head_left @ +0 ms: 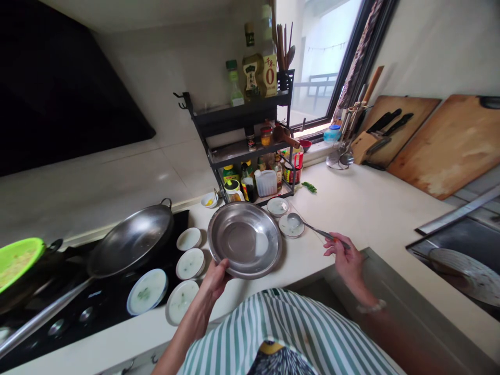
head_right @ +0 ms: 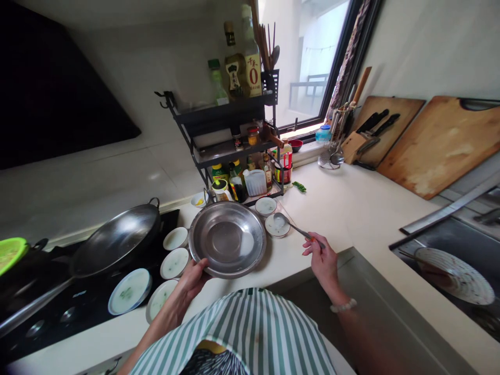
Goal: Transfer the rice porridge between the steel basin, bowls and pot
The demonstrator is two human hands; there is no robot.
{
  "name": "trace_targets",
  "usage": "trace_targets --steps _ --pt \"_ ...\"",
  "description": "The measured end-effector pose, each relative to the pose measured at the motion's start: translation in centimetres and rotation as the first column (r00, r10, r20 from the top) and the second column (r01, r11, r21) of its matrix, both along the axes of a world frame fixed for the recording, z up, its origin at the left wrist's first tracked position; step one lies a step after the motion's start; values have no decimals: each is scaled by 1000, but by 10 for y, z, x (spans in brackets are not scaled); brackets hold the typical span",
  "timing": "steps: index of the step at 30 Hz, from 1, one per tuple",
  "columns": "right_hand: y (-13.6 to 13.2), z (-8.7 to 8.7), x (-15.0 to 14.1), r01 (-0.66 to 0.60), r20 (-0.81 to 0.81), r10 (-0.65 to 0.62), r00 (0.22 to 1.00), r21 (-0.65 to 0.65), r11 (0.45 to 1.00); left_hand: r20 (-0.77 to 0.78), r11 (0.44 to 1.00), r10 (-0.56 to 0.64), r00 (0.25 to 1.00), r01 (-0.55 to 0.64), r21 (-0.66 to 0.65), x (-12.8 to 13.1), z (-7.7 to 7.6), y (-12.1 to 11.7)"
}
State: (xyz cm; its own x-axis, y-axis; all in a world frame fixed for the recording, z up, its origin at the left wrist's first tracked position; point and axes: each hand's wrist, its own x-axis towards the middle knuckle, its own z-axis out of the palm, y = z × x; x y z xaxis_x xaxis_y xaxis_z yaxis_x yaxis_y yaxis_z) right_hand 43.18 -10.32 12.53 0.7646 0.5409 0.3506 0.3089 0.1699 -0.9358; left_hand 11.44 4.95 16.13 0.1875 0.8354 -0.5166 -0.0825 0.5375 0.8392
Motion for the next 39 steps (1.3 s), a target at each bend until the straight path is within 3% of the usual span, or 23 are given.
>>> trace_targets --steps 4,9,15,18,23,28,33,39 --pt "-7 2 0 -78 228 76 971 0 997 4 1000 15 1000 -15 -16 0 0 0" --pt "-12 17 -1 -147 458 118 881 28 989 -9 1000 17 1000 -18 -24 1 1 0" --pt "-14 19 -2 -197 559 157 814 11 980 1 1000 13 1000 -12 -19 1 1 0" --pt "-11 16 -7 -171 485 148 862 4 985 2 1000 15 1000 -15 -15 0 0 1" --pt "-1 14 -31 -185 187 177 966 31 982 -2 1000 -6 1000 6 0 1 2 0" --pt "14 9 -50 -333 147 333 931 -27 942 -13 1000 -10 1000 10 -3 3 6 -1" --pt "20 -3 -55 -390 115 395 912 -59 919 -25 1000 -16 1000 16 1 4 9 -2" --pt "22 -11 -60 -281 -300 254 920 -49 959 -27 1000 7 1000 -7 -2 2 9 -1"
